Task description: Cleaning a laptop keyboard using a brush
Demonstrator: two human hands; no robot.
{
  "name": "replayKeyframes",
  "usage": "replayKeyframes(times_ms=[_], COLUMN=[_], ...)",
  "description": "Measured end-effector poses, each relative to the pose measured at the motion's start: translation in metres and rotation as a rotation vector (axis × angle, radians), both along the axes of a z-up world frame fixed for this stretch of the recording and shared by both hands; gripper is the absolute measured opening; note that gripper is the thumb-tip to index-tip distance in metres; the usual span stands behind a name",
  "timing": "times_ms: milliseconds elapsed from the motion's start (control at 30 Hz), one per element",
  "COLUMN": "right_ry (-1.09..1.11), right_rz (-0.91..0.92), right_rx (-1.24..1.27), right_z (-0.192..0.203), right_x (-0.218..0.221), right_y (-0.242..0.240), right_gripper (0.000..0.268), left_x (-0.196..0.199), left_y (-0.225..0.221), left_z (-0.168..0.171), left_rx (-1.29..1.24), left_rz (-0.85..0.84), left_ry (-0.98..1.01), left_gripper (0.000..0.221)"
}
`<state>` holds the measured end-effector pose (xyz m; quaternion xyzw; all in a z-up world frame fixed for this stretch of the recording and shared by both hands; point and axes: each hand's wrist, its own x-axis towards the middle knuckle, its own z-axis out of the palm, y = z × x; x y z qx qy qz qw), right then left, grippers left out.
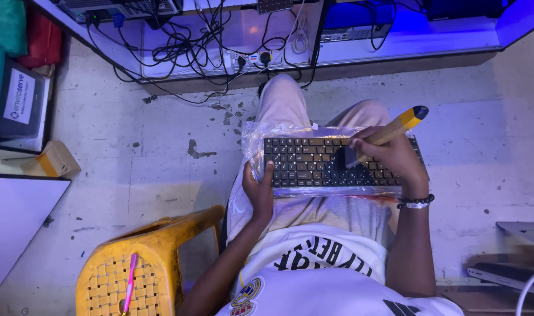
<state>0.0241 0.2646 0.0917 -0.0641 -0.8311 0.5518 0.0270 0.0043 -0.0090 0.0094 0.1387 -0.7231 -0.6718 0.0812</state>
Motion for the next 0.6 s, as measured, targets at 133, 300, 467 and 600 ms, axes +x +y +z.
replayKeyframes(times_ms=[133,300,467,600], right_ry=[-0.094,0.043,0.138,0.067], right_rz=[0.161,0.119,0.127,0.300], right_rx=[-0.013,0.087,0.198,0.130], right_z=[0.027,0.002,-0.020,-0.017], right_x=[-0.008,-0.033,-0.062,-0.070], right_y=[-0.003,-0.014,-0.029,-0.035], right_gripper=[0.016,0.014,0.011,0.009], left_x=[0.000,0.006,0.010,0.015], left_y=[-0.012,-0.020,-0.037,-0.042], left_z=[-0.024,-0.006,-0.011,-0.007], left_rx=[-0.021,-0.020,0.030,0.064], left_rz=[0.044,0.132,0.226,0.305], left_ry=[0.000,-0.010,-0.036,-0.027], left_gripper=[0.026,0.026,0.029,0.032])
